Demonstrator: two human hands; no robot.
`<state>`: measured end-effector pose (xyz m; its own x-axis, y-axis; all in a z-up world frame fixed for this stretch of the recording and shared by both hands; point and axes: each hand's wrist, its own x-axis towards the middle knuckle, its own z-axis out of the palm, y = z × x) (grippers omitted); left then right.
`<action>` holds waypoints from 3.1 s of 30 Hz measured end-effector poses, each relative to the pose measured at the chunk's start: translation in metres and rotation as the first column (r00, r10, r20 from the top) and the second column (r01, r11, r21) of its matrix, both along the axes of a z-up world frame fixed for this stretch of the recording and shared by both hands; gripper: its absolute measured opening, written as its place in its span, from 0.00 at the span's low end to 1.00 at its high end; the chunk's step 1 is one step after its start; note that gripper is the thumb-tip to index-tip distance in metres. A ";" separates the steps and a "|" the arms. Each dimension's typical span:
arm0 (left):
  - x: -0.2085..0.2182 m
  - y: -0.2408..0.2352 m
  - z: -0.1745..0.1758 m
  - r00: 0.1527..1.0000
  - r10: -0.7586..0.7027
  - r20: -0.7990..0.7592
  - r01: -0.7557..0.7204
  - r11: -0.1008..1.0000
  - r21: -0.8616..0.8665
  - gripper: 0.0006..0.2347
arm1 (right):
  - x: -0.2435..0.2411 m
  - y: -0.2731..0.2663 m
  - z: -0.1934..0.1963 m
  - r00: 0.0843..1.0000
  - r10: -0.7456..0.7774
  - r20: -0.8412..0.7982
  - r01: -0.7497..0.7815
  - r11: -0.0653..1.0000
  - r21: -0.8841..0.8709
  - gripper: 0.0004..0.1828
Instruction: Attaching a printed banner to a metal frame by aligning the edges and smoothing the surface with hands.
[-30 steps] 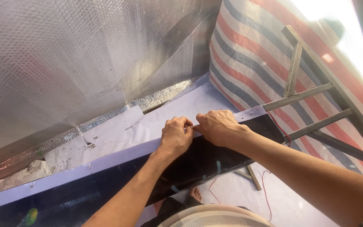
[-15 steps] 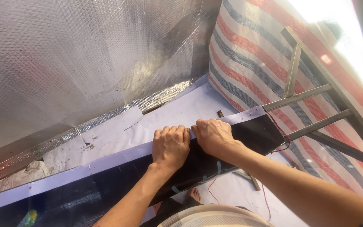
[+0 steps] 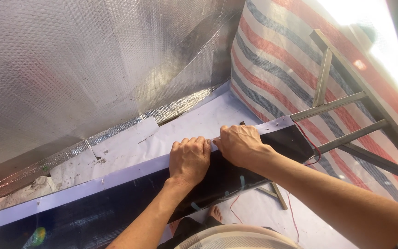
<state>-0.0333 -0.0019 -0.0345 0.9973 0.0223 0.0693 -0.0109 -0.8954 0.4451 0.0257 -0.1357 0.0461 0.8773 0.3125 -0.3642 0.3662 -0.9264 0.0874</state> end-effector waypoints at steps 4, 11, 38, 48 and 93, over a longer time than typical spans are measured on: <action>0.000 0.000 0.002 1.000 0.001 -0.013 -0.001 1.000 -0.007 0.20 | 0.005 -0.003 0.001 0.990 0.141 0.000 -0.141 0.989 -0.046 0.15; -0.001 0.001 0.003 1.000 -0.003 0.009 0.003 1.000 -0.003 0.20 | -0.003 -0.015 -0.044 0.954 0.245 0.174 -0.248 0.969 -0.006 0.05; 0.000 -0.001 0.001 1.000 0.003 0.017 -0.003 1.000 -0.003 0.19 | 0.008 -0.010 -0.012 0.966 0.251 0.056 -0.249 0.967 -0.048 0.09; 0.001 -0.001 0.000 1.000 0.008 0.013 -0.008 1.000 0.000 0.20 | 0.005 -0.008 -0.029 0.999 0.051 0.006 -0.052 0.995 0.088 0.13; 0.025 -0.016 0.008 0.988 -0.116 0.105 0.115 0.993 0.013 0.12 | -0.083 -0.045 -0.078 0.872 -0.165 0.461 -0.046 0.910 0.412 0.34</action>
